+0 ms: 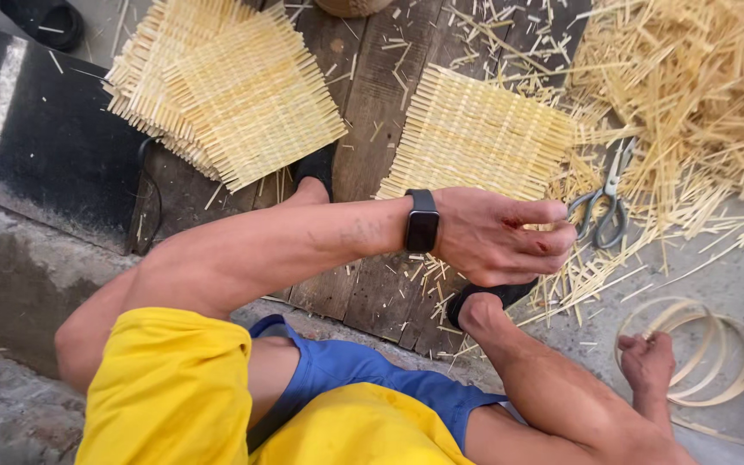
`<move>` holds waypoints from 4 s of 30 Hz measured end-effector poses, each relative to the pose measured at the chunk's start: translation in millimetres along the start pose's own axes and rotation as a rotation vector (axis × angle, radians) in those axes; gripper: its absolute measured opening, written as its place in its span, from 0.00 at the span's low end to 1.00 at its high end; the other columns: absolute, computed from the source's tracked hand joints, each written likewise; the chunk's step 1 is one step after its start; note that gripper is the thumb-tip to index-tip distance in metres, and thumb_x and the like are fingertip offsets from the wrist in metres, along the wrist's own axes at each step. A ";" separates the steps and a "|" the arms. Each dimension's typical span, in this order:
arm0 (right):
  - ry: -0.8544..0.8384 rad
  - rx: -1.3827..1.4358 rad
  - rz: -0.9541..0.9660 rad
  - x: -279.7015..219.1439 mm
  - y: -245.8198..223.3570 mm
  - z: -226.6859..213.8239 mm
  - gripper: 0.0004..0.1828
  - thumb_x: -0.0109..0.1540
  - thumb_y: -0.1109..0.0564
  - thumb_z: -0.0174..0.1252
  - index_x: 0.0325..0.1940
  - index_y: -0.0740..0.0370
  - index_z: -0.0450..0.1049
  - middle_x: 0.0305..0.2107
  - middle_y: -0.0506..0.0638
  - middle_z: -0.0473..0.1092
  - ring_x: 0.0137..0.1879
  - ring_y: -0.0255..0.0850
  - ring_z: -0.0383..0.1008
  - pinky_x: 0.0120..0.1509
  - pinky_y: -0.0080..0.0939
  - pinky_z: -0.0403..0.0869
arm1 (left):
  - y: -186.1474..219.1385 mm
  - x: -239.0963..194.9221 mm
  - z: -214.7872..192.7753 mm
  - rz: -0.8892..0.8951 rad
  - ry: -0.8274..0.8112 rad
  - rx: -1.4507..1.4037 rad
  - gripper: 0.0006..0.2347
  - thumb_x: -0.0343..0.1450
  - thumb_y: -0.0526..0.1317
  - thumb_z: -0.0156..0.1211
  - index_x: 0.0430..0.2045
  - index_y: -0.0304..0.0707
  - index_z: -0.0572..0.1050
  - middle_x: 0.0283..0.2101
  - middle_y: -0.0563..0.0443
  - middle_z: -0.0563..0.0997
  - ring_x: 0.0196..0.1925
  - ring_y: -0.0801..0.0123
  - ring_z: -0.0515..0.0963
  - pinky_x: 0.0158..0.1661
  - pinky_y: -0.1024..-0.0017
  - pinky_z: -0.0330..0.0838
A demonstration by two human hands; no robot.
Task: The person sits on the floor and repeatedly trims the excess edges of woven bamboo mats attached to circular wooden frames using shears. The person places the finished baskets into a stack.
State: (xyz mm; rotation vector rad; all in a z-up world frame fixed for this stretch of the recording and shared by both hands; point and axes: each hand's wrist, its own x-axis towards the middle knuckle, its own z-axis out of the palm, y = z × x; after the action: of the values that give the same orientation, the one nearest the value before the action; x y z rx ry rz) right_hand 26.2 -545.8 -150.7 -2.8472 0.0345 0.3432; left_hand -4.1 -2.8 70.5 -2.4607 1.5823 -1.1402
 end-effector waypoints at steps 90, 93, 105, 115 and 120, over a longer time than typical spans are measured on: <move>-0.077 0.651 0.038 72.1 -332.6 62.8 0.13 0.56 0.59 0.72 0.44 0.63 0.84 0.30 0.53 0.81 0.31 0.35 0.80 0.39 0.33 0.79 | 60.9 -226.2 164.2 -2.238 0.032 -0.603 0.10 0.56 0.34 0.79 0.28 0.36 0.86 0.29 0.48 0.87 0.29 0.71 0.86 0.36 0.74 0.79; -0.080 0.695 0.026 76.2 -329.4 67.9 0.14 0.57 0.59 0.73 0.44 0.66 0.83 0.30 0.53 0.80 0.32 0.34 0.80 0.37 0.32 0.79 | 64.1 -232.6 173.8 -2.258 0.146 -0.699 0.10 0.56 0.32 0.78 0.28 0.35 0.85 0.28 0.49 0.87 0.29 0.72 0.84 0.35 0.74 0.79; -0.250 0.919 -0.055 100.7 -289.2 88.7 0.18 0.57 0.63 0.74 0.48 0.75 0.81 0.37 0.55 0.79 0.37 0.35 0.78 0.43 0.31 0.78 | 80.2 -230.8 187.3 -2.330 0.224 -0.678 0.07 0.57 0.34 0.77 0.24 0.38 0.86 0.27 0.49 0.87 0.29 0.72 0.86 0.35 0.73 0.79; -0.112 0.053 -0.656 60.8 -362.5 33.7 0.50 0.46 0.39 0.77 0.65 0.62 0.69 0.60 0.62 0.69 0.70 0.58 0.62 0.79 0.58 0.58 | 11.7 -203.3 191.0 -1.644 -0.428 -0.324 0.08 0.69 0.44 0.61 0.31 0.45 0.86 0.42 0.45 0.85 0.49 0.54 0.82 0.51 0.60 0.76; -0.204 -0.406 -0.970 -1.7 -415.8 77.0 0.65 0.46 0.32 0.68 0.78 0.57 0.45 0.73 0.70 0.44 0.79 0.67 0.36 0.78 0.68 0.35 | -14.1 -165.7 215.8 -1.145 -0.143 -0.357 0.16 0.75 0.54 0.55 0.47 0.47 0.82 0.59 0.43 0.77 0.62 0.50 0.72 0.59 0.55 0.66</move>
State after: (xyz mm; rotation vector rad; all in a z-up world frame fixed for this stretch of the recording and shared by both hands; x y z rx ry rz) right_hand 30.0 -124.6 -112.0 -2.7512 -1.5256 0.4339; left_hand 92.3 56.4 -177.3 -3.6753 0.2102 -0.6336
